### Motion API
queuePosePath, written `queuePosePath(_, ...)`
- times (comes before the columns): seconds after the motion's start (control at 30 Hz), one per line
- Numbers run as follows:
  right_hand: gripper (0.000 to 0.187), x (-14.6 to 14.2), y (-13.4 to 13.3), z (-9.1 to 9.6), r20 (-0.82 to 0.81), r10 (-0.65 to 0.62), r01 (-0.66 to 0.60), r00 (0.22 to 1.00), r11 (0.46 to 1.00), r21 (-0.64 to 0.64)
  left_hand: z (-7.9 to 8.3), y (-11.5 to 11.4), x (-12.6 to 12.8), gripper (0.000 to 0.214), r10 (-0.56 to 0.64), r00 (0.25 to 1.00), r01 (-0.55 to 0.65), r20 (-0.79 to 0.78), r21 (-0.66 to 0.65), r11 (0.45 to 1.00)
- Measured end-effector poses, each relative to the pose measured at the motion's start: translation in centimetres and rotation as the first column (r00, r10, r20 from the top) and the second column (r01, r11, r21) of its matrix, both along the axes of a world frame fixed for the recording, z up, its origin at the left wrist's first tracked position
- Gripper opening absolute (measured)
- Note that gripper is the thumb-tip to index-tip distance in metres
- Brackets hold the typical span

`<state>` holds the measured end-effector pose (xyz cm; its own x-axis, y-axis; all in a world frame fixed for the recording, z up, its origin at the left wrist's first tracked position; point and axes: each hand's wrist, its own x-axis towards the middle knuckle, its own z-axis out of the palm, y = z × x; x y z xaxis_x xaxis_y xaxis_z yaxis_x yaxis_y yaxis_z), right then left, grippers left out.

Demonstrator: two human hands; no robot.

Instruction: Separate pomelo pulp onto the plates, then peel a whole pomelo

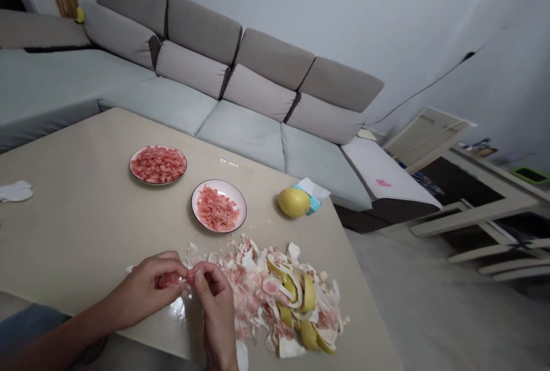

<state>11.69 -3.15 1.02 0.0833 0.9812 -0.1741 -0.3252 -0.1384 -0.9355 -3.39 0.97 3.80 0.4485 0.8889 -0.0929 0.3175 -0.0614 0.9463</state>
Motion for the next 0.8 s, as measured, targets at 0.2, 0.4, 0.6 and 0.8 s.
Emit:
queuePosePath(0.2,0.034,-0.1,0.2,-0.7,-0.098,0.06,-0.062,0.993,0.998,-0.019,-0.4,0.0,-0.1,0.019,-0.06,0.99,0.093,0.131,-0.265,0.96)
queuePosePath(0.4,0.044,0.0,-0.2,-0.3,0.129,-0.026,0.025,0.991,1.0,0.007,0.6,0.2,-0.2,0.019,-0.015,0.997,0.027,0.075,-0.159,0.987)
queuePosePath(0.6,0.029,0.8,-0.4,0.9,0.365,0.057,-0.076,0.929,0.996,0.039,0.1,0.4,-0.5,0.013,-0.047,0.992,0.062,0.118,-0.128,0.99)
queuePosePath(0.8,0.027,1.2,-0.4,0.8,0.289,0.136,-0.151,0.948,0.988,0.029,-0.4,0.3,-0.7,0.012,-0.087,0.979,0.124,0.183,-0.206,0.971)
